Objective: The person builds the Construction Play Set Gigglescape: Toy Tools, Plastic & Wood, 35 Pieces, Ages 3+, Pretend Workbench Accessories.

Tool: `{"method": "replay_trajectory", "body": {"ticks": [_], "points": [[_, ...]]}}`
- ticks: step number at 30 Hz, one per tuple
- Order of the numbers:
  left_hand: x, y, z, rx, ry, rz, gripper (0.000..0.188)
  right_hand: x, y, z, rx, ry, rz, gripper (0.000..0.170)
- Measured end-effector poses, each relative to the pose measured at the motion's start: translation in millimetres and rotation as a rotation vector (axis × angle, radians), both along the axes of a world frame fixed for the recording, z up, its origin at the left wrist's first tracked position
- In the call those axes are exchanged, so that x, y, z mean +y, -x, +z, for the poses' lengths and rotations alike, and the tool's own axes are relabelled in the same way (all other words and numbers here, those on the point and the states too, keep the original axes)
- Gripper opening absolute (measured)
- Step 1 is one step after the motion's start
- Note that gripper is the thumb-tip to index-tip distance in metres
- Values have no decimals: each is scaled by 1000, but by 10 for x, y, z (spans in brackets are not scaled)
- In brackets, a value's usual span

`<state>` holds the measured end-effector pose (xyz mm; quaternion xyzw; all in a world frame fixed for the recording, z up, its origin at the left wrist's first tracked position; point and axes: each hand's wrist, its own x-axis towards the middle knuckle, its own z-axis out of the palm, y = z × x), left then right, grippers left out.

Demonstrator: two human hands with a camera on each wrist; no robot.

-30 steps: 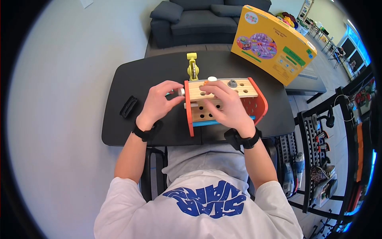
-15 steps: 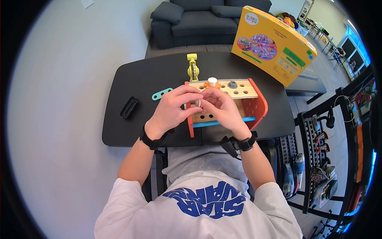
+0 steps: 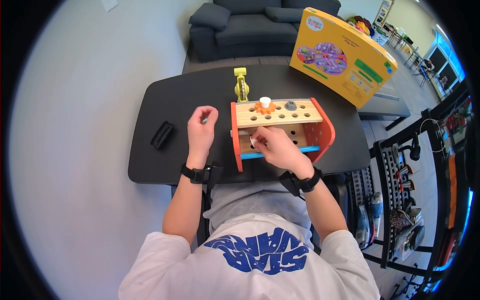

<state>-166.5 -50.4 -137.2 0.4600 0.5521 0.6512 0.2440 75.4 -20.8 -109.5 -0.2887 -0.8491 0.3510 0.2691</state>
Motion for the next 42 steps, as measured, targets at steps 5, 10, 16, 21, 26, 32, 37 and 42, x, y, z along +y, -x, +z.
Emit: {"method": "replay_trajectory", "body": {"ticks": [5,10,16,21,26,32,37,42], "points": [[-6,57,-161,-65,423,-220,18,128,130,-143,-38,11,-63,11],[-22,50,-248,-60,490,-375,20,288,256,-295,-70,87,-87,13],[26,95,-395,76,463,-421,18,335,352,-330,-135,72,-82,16],[47,97,-506,-37,517,-458,21,311,357,-284,-110,146,-54,19],[50,104,-446,-23,585,-472,25,287,310,-262,-248,97,-132,21],[58,83,-434,-22,587,-465,27,261,266,-66,-301,173,-136,21],[66,65,-437,-16,590,-467,27,290,298,-188,-300,115,-180,17],[64,49,-405,19,600,-459,26,347,322,-317,-358,58,-89,14]]}}
